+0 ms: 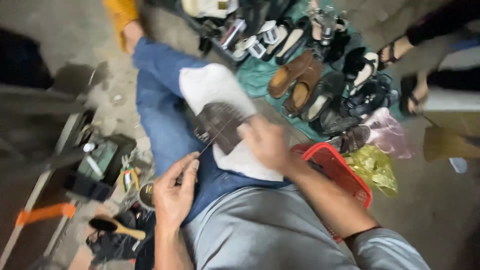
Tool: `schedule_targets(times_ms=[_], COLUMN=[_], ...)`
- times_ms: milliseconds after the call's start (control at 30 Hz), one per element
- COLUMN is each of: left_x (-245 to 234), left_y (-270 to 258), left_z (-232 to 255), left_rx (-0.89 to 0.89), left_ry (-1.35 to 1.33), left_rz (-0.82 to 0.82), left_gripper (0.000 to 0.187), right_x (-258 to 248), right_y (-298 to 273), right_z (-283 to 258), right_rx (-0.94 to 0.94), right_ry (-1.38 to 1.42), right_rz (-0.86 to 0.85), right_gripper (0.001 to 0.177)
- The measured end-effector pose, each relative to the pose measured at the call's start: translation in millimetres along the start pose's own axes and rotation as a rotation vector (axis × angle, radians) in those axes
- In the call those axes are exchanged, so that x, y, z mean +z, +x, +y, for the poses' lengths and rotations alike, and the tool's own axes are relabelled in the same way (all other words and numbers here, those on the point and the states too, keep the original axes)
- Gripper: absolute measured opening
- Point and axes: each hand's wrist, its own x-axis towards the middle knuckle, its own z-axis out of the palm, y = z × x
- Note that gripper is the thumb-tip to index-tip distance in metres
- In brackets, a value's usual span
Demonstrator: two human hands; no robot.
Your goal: Hand-stitching the components of a brown leather sandal using a needle and thread.
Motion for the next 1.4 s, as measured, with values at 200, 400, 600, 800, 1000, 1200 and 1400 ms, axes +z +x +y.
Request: schedule_targets(times_ms=[200,400,600,800,1000,1200,1400], left_x=[-37,-54,-76,-84,-88,-88,-72], left_y=[-19,-34,-51,-73,-78,-80,-51], left_z=[-13,-2,-20,-20,-28,-16,13], left_rx=[0.265,0.394,0.376,0.097,0.075,0.057,0.055], left_ry=[-0.067,-0.149,-0.179,-0.297,-0.218,-0.174,0.043], left_rz=[0.173,0.208,0.317,0.369,0.456,0.470,0.368], left_gripper=[0.015,0.016,0.016,0.020,0.019,0.018,0.025], right_x=[-64,-112,-103,-96,-86,-82,-66], right_y=[9,-6,2,-4,-7,-3,2], right_z=[-9,-50,-26,-39,-31,-19,-3], right_rx=[-0.017,-0.011,-0.072,0.063,0.102,0.174,0.143], right_ry=[0.184,0.354,0.432,0.431,0.645,0.823,0.850], right_rz=[0.223,0.142,0.179,-0.115,-0.287,-0.351,-0.378], right_gripper=[0.040,0.032,0.038,0.035,0.037,0.039,0.041])
